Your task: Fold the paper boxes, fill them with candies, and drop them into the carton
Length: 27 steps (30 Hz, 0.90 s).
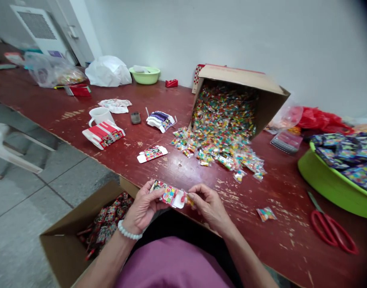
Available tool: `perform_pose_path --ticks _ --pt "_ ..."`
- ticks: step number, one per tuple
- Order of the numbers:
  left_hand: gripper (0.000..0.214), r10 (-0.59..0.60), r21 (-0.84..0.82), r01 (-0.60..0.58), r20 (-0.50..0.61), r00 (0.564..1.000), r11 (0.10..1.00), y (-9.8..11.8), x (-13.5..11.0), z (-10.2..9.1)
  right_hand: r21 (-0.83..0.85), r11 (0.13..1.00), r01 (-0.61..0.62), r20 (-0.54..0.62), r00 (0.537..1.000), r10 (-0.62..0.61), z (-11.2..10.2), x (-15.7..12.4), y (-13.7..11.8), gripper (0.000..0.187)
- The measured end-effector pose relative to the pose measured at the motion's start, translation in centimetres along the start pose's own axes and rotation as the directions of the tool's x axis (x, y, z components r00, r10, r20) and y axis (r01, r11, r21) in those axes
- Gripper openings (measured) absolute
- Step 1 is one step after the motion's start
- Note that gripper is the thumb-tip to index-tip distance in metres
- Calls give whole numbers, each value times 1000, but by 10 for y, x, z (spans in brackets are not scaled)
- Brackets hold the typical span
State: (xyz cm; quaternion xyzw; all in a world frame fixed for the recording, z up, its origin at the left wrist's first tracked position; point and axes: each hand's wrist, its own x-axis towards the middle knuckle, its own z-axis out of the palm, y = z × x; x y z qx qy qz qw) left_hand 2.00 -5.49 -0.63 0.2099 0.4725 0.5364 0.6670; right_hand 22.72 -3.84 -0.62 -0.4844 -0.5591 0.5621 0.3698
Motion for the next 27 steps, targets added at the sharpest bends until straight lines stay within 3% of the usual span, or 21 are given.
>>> perform_pose_path --ticks 4,8,11,13,17,23,27 --pt "47 -145 29 142 155 977 989 -4 -10 -6 -67 996 67 34 997 -65 -10 5 -5 17" --pt "43 -278 184 224 362 889 957 -8 -18 -7 4 1000 22 154 988 -22 -18 9 -13 18" --pt "46 -350 310 224 448 823 924 -9 -21 -6 22 1000 0 271 963 -6 -22 9 -16 19" --pt "44 -361 341 212 468 807 916 -9 -21 -5 33 999 -3 298 954 -7 -26 8 -17 18" --pt "42 -329 345 171 475 816 923 -9 -22 -4 34 999 20 266 964 -28 -33 4 -17 16" --pt "35 -340 423 115 507 792 899 -6 -24 8 -235 950 205 357 927 -112 -42 5 -23 12" --pt "39 -349 424 106 553 757 900 -9 -23 19 -260 922 286 415 895 -161 -34 6 -31 13"
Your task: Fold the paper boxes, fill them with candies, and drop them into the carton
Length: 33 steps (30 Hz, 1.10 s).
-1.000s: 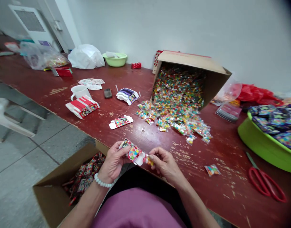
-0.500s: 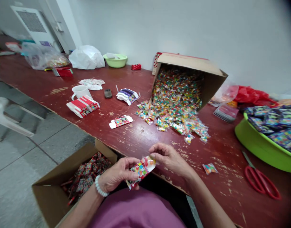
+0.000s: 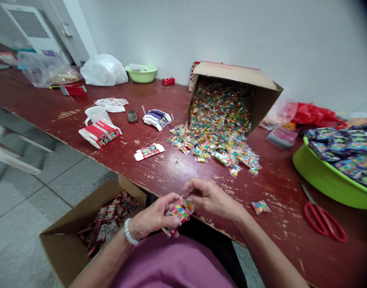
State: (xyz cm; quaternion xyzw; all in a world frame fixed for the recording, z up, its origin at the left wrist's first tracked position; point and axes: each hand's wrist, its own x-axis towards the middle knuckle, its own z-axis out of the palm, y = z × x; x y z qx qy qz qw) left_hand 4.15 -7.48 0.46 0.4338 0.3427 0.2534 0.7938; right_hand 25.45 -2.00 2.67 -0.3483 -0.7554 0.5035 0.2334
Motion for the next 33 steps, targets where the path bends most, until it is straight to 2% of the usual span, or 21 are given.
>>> perform_pose_path --ticks 3,5,6,9,11,14,17,19,21,23,25,28,30,33 --pt "44 48 -74 -51 -44 998 996 -4 5 4 27 998 54 -196 980 -47 3 4 -5 14" --pt "45 83 -141 -106 -157 984 984 -7 7 6 6 997 77 -336 939 -71 4 3 -5 11" --pt "44 92 -171 -131 -217 972 976 -8 8 7 -15 997 82 -371 925 -82 5 1 -4 9" --pt "35 65 -296 -173 -341 938 940 -10 9 8 -50 993 102 -347 931 -114 15 -5 0 9" --pt "39 20 -401 -181 -374 927 898 -10 10 9 -18 991 133 -326 936 -132 28 -7 5 11" --pt "36 -20 -488 -209 -422 906 847 -10 13 10 63 987 148 -365 924 -115 51 -5 11 13" --pt "34 -14 -464 -273 -526 850 843 -13 14 12 177 980 95 -480 877 1 68 0 14 17" --pt "37 7 -424 -312 -584 812 850 -15 14 13 193 979 70 -533 845 44 72 2 13 19" --pt "38 25 -390 -331 -615 788 859 -17 13 14 128 988 84 -529 849 -4 71 4 10 12" --pt "39 37 -358 -332 -630 776 873 -17 12 15 77 990 120 -481 874 -69 68 5 9 11" --pt "43 34 -351 -304 -604 796 885 -16 11 15 156 980 123 -429 902 -45 64 7 10 12" --pt "52 17 -406 -247 -491 871 880 -12 9 14 330 942 63 -383 921 73 61 10 11 14" --pt "54 17 -418 -226 -447 894 880 -9 8 13 255 963 92 -390 921 15 59 11 9 18" --pt "46 56 -338 -243 -479 876 909 -8 5 10 10 979 203 -330 925 -188 56 11 4 13"
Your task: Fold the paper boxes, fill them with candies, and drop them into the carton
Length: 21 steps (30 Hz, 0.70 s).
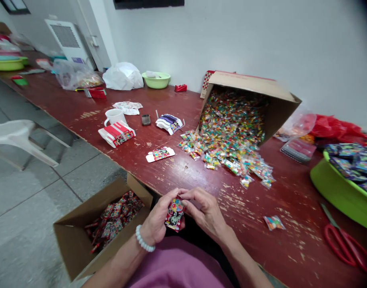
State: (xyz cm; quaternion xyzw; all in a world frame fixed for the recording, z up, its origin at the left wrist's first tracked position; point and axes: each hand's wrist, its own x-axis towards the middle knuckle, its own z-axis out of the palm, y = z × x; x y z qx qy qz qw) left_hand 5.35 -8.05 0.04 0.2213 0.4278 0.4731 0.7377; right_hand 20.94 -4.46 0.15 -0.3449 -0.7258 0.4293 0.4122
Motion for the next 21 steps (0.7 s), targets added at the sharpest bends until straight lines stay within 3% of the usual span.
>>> perform_pose_path --ticks 2,4,8,13,15,17,21 --pt "42 58 78 -57 -10 998 995 1 -1 0 -29 999 -21 20 1000 21 -1 0 -2 12" --pt "43 94 134 -92 -9 996 987 1 -2 1 46 989 -143 6 990 143 0 0 -2 14" --pt "59 -10 93 10 8 1000 996 3 -2 5 358 870 -339 102 940 325 4 2 1 19" --pt "64 -45 126 44 8 999 991 4 -1 6 534 739 -411 114 901 418 10 7 5 23" --pt "61 -34 135 34 -7 999 990 4 -2 6 501 758 -419 82 894 440 10 7 5 24" --pt "59 -32 120 35 -28 999 992 2 -1 5 400 837 -373 19 917 399 10 5 3 22" --pt "56 -23 26 24 -37 999 999 -1 2 4 191 973 -128 -63 988 143 13 -6 -3 14"
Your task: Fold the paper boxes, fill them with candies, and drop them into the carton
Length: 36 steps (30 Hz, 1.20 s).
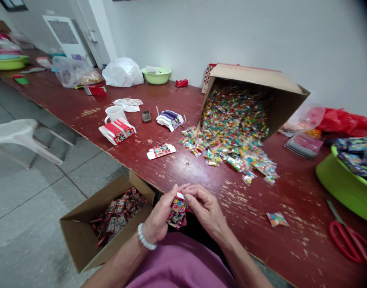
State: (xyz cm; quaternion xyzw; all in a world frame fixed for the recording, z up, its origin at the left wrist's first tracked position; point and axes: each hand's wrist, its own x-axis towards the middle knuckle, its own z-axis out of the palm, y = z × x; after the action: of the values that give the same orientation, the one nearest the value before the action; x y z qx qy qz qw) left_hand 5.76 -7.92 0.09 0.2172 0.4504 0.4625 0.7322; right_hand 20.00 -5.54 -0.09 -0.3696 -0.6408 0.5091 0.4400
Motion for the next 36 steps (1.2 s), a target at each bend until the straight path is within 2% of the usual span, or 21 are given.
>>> perform_pose_path --ticks 3,6,8,10,13,16,20,24,26,29,33,36 --pt "53 -19 -90 20 15 1000 996 -1 3 1 -34 996 82 -63 994 -84 5 -7 3 12" --pt "54 -39 -102 41 21 999 994 1 2 3 -11 1000 -3 -55 999 2 6 -7 8 14" --pt "57 -27 -27 27 10 1000 999 4 1 2 5 996 -85 -5 996 85 1 -4 7 17" --pt "60 25 101 -23 -12 1000 995 6 0 1 -35 995 -92 12 996 93 -7 0 6 18" --pt "65 88 283 -80 -15 996 956 7 0 -1 -190 980 55 24 998 -51 -16 6 4 11" --pt "67 83 353 -81 8 997 932 6 0 -1 -211 969 125 76 991 -111 -18 11 3 9" --pt "65 53 290 -58 22 998 955 4 0 0 -150 983 110 88 991 -98 -16 15 -5 13" --pt "63 51 160 -54 22 998 986 5 1 -2 -124 982 146 195 974 -120 -15 10 -12 15" --pt "62 -3 67 1 32 999 998 4 4 -3 -197 966 168 185 974 -132 -14 4 -8 13" --pt "55 -50 -20 51 35 998 999 -1 8 -6 -337 927 165 107 985 -137 -7 -3 4 11" --pt "41 39 9 -39 -21 999 999 -4 11 -9 -258 960 104 123 990 -74 1 -2 14 15" --pt "45 103 119 -87 -131 986 989 10 5 -21 -221 975 -2 44 999 12 -2 3 16 20"
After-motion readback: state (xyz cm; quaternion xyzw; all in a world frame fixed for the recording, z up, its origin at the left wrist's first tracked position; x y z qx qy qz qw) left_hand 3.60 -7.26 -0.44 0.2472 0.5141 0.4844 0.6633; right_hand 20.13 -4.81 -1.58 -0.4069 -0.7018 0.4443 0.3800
